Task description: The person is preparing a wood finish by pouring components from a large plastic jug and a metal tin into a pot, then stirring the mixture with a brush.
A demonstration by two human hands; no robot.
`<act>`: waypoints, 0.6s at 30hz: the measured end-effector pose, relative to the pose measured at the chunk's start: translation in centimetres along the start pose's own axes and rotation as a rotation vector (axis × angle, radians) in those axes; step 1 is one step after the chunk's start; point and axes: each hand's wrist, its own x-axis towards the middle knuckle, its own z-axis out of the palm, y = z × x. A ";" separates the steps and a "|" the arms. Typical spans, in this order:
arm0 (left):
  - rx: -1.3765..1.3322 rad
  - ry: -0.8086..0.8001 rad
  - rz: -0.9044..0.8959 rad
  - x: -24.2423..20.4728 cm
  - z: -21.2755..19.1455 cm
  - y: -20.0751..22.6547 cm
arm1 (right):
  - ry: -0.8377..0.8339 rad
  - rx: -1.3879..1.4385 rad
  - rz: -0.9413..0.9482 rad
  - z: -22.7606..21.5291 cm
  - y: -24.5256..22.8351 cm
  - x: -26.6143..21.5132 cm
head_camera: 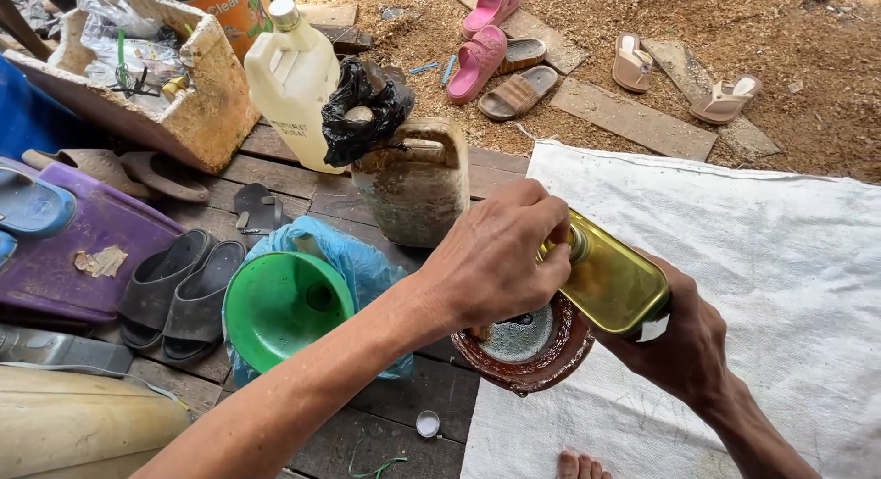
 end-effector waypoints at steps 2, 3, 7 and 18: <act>0.006 -0.002 -0.016 0.1 0.1 0.2 | 0.020 0.040 -0.045 -0.1 -0.5 0.7; 0.017 0.000 -0.041 0.2 0.2 0.1 | 0.025 0.033 -0.056 0.0 -0.6 0.8; 0.121 -0.094 -0.174 1.1 0.7 0.5 | -0.006 0.035 -0.100 0.1 -0.9 1.3; 0.173 -0.091 -0.079 2.3 3.6 -0.9 | 0.020 -0.007 -0.168 -0.7 -2.6 2.4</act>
